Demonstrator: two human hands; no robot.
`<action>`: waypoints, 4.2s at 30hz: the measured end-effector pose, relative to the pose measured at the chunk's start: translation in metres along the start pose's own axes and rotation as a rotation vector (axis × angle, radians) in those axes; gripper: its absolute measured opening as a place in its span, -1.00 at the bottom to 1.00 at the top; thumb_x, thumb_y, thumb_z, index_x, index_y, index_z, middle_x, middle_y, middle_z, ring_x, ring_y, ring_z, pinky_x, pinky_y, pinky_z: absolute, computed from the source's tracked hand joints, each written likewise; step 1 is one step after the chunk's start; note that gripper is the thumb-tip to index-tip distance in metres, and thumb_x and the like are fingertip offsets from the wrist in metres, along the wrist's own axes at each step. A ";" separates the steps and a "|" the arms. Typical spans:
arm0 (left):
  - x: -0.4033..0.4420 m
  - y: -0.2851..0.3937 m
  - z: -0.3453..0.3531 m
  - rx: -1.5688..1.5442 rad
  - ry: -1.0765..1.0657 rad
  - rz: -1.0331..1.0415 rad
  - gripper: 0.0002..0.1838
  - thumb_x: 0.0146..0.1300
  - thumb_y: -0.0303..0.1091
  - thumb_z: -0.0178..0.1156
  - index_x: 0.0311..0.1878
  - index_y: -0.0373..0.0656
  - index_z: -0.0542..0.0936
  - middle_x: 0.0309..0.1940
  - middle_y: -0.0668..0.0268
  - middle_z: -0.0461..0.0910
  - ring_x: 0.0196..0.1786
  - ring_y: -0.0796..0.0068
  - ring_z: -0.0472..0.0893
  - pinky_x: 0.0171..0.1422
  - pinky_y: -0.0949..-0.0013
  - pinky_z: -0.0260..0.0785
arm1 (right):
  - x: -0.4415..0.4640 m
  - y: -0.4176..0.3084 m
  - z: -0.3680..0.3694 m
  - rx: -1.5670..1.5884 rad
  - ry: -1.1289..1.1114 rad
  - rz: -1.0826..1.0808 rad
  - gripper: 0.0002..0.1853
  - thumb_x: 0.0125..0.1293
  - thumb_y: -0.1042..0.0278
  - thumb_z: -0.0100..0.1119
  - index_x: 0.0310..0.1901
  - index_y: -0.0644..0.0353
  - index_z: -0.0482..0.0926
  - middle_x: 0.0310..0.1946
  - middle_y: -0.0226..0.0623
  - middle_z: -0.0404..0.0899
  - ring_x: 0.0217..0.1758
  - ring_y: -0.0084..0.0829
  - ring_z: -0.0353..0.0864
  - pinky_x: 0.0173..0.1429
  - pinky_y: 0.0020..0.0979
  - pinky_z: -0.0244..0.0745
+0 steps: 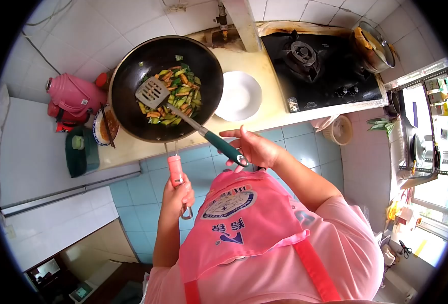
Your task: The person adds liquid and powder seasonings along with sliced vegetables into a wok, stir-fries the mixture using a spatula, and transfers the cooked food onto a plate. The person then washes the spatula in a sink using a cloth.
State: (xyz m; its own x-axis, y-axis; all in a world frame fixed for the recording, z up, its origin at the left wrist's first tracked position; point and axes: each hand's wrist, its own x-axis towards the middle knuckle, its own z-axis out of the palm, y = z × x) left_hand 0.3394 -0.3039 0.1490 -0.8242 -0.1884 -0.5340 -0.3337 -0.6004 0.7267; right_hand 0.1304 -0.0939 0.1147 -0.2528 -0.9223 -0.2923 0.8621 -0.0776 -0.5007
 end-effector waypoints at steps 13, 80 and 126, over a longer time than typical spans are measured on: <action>0.102 -0.006 0.005 0.106 0.013 -0.014 -0.84 0.26 -0.51 0.06 -0.20 -0.08 0.29 -0.61 0.44 0.23 -0.71 0.67 0.24 -0.65 0.49 0.14 | -0.023 -0.054 -0.012 -0.839 0.420 -0.352 -0.50 0.23 0.51 0.24 0.22 0.26 0.37 -0.28 -0.36 0.44 -0.25 -0.53 0.46 -0.22 -0.49 0.41; 0.114 -0.059 -0.007 0.530 0.077 0.068 -0.85 0.27 -0.53 0.09 -0.24 -0.19 0.30 -0.64 0.39 0.37 -0.72 0.61 0.38 -0.63 0.45 0.23 | -0.016 -0.077 -0.099 -1.612 0.735 -0.632 -0.48 0.06 0.58 0.20 0.13 0.07 0.55 -0.23 -0.10 0.52 -0.19 -0.06 0.56 -0.08 -0.23 0.49; 0.181 -0.087 -0.029 1.057 0.248 0.284 -0.69 0.14 -0.44 0.23 -0.06 -0.28 0.44 -0.38 0.14 0.60 -0.36 0.24 0.61 -0.21 0.25 0.47 | -0.087 -0.011 -0.153 -1.838 0.965 -0.524 -0.45 -0.03 0.64 0.13 0.03 -0.13 0.59 -0.17 -0.29 0.53 -0.30 -0.14 0.62 -0.25 -0.18 0.56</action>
State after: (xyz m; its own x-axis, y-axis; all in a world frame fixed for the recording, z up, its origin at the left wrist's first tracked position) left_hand 0.2322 -0.3086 -0.0236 -0.8575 -0.4341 -0.2761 -0.4660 0.4280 0.7744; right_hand 0.0755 0.0448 0.0215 -0.8661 -0.4653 0.1825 -0.4893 0.7151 -0.4991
